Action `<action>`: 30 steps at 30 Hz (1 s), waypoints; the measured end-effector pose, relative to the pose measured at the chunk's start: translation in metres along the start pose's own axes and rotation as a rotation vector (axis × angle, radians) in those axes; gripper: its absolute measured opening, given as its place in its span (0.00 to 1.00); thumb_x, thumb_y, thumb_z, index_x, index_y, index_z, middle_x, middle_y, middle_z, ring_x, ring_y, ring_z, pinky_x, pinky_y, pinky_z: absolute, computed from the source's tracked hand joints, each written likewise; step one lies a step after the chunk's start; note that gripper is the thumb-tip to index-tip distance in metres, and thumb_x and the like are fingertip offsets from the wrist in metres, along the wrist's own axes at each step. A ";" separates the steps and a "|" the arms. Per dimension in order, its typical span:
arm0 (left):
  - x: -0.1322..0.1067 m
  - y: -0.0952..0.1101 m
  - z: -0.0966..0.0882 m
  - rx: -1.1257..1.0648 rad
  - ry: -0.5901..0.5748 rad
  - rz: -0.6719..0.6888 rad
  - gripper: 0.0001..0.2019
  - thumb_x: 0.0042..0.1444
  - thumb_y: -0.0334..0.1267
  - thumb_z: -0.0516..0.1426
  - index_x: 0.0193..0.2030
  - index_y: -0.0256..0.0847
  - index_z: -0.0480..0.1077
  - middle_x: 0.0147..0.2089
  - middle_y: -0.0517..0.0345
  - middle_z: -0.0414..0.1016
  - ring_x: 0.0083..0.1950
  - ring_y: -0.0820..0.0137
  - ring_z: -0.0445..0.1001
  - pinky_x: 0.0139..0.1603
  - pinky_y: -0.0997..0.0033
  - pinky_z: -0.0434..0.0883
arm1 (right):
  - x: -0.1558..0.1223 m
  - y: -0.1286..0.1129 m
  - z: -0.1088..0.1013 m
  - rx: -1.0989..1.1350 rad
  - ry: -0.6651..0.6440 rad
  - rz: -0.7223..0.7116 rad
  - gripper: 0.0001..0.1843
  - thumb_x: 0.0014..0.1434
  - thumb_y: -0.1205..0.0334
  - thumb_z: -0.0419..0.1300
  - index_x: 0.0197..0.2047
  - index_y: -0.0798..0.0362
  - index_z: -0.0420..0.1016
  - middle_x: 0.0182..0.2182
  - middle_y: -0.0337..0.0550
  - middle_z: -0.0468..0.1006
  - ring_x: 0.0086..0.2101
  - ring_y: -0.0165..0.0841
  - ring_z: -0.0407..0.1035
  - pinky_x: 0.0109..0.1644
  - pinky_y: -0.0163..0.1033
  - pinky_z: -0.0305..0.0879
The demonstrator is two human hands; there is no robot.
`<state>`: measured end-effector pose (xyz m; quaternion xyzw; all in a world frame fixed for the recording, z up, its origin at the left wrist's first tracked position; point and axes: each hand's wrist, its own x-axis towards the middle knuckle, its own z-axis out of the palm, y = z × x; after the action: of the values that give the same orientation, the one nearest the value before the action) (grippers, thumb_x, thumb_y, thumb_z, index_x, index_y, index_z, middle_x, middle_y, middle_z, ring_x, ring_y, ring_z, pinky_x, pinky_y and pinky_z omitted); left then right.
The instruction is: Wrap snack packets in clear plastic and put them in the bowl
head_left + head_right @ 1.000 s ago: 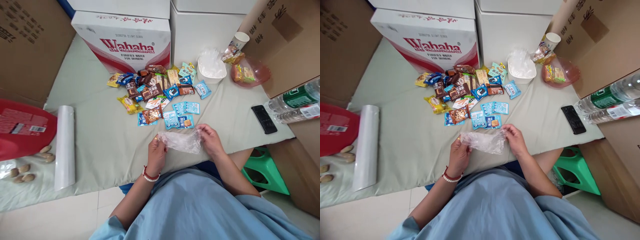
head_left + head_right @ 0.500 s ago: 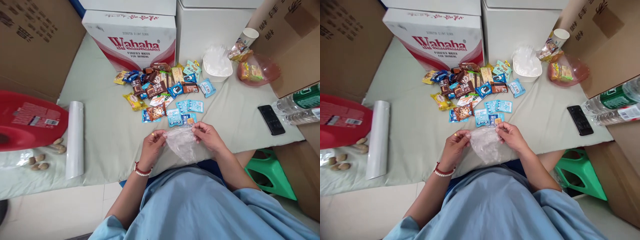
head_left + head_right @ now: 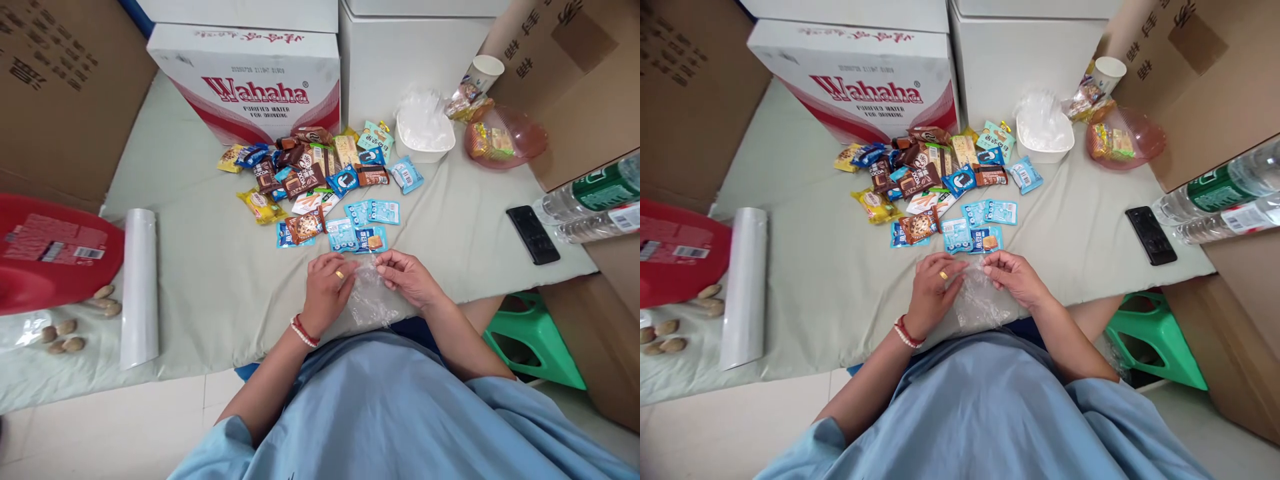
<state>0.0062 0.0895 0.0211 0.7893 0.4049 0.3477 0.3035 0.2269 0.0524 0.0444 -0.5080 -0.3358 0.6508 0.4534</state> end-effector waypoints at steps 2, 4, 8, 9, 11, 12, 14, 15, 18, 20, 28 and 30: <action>0.005 0.000 0.001 -0.092 0.018 -0.047 0.09 0.67 0.41 0.59 0.45 0.50 0.83 0.43 0.53 0.85 0.53 0.57 0.78 0.62 0.50 0.67 | 0.000 -0.003 -0.001 0.036 0.001 0.008 0.24 0.49 0.42 0.78 0.39 0.52 0.81 0.25 0.32 0.71 0.22 0.23 0.61 0.25 0.32 0.56; 0.007 -0.001 0.000 -0.240 0.057 -0.080 0.08 0.67 0.42 0.61 0.43 0.51 0.84 0.43 0.54 0.86 0.53 0.57 0.80 0.61 0.51 0.69 | 0.001 -0.006 -0.004 0.062 0.015 0.011 0.25 0.49 0.42 0.78 0.40 0.52 0.82 0.26 0.33 0.74 0.22 0.23 0.62 0.26 0.32 0.57; 0.006 0.001 -0.002 -0.529 0.077 -0.191 0.08 0.65 0.44 0.64 0.47 0.52 0.85 0.49 0.52 0.86 0.55 0.59 0.80 0.64 0.53 0.72 | 0.004 -0.006 -0.011 0.072 0.060 0.016 0.26 0.48 0.44 0.79 0.42 0.52 0.82 0.29 0.36 0.78 0.23 0.23 0.62 0.27 0.32 0.57; 0.005 0.001 -0.002 -0.567 0.084 -0.232 0.09 0.65 0.44 0.64 0.48 0.51 0.85 0.51 0.51 0.86 0.56 0.59 0.80 0.65 0.53 0.72 | 0.004 -0.005 -0.013 0.071 0.077 0.016 0.26 0.47 0.44 0.79 0.43 0.52 0.82 0.29 0.36 0.78 0.23 0.24 0.62 0.27 0.32 0.57; 0.004 0.000 -0.003 -0.631 0.118 -0.284 0.08 0.64 0.45 0.65 0.47 0.51 0.85 0.54 0.51 0.85 0.59 0.59 0.79 0.68 0.52 0.70 | 0.006 -0.003 -0.016 0.066 0.109 0.007 0.27 0.47 0.44 0.79 0.43 0.52 0.81 0.28 0.35 0.78 0.23 0.24 0.61 0.27 0.33 0.56; 0.003 -0.001 -0.004 -0.668 0.138 -0.291 0.08 0.63 0.45 0.66 0.45 0.51 0.85 0.54 0.51 0.85 0.61 0.58 0.78 0.70 0.51 0.68 | 0.007 -0.002 -0.018 0.064 0.121 0.000 0.27 0.47 0.44 0.78 0.44 0.52 0.81 0.28 0.35 0.78 0.23 0.24 0.61 0.27 0.33 0.56; 0.001 -0.007 -0.009 -0.749 0.177 -0.285 0.06 0.60 0.46 0.69 0.41 0.51 0.86 0.53 0.51 0.85 0.65 0.57 0.75 0.72 0.50 0.66 | 0.008 -0.001 -0.021 0.055 0.138 -0.017 0.27 0.48 0.44 0.78 0.45 0.51 0.80 0.28 0.35 0.78 0.23 0.24 0.60 0.28 0.33 0.55; 0.000 -0.011 -0.012 -0.784 0.191 -0.282 0.06 0.59 0.46 0.69 0.39 0.50 0.85 0.52 0.51 0.85 0.66 0.57 0.74 0.73 0.49 0.65 | 0.008 -0.001 -0.023 0.047 0.145 -0.025 0.27 0.48 0.44 0.78 0.45 0.51 0.80 0.28 0.35 0.78 0.23 0.24 0.59 0.28 0.33 0.55; -0.004 -0.021 -0.022 -0.781 0.204 -0.305 0.07 0.57 0.47 0.70 0.36 0.48 0.84 0.48 0.52 0.84 0.62 0.57 0.76 0.68 0.53 0.69 | 0.009 -0.002 -0.029 0.016 0.154 -0.046 0.26 0.49 0.45 0.77 0.45 0.50 0.80 0.29 0.35 0.79 0.24 0.25 0.59 0.29 0.34 0.55; -0.007 -0.021 -0.025 -0.674 0.211 -0.372 0.10 0.59 0.49 0.69 0.37 0.45 0.82 0.43 0.53 0.81 0.51 0.61 0.77 0.57 0.62 0.72 | 0.010 -0.003 -0.029 -0.006 0.150 -0.063 0.24 0.51 0.45 0.76 0.45 0.50 0.80 0.29 0.36 0.78 0.24 0.26 0.59 0.29 0.34 0.56; 0.008 0.044 0.003 -0.225 0.271 -0.430 0.38 0.49 0.49 0.73 0.65 0.44 0.67 0.35 0.65 0.69 0.31 0.71 0.64 0.34 0.70 0.63 | 0.003 -0.012 -0.007 -0.183 0.025 -0.177 0.19 0.63 0.44 0.70 0.47 0.49 0.81 0.32 0.39 0.80 0.29 0.29 0.65 0.34 0.37 0.63; 0.016 0.047 0.009 -0.222 0.219 -0.438 0.28 0.53 0.45 0.69 0.60 0.43 0.72 0.38 0.61 0.72 0.33 0.71 0.66 0.35 0.69 0.63 | -0.002 -0.016 -0.003 -0.244 -0.013 -0.219 0.16 0.66 0.45 0.67 0.48 0.48 0.81 0.34 0.40 0.80 0.32 0.31 0.69 0.38 0.38 0.66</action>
<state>0.0406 0.0787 0.0568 0.6027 0.5558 0.3992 0.4106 0.2334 0.0567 0.0586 -0.5157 -0.4685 0.5551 0.4543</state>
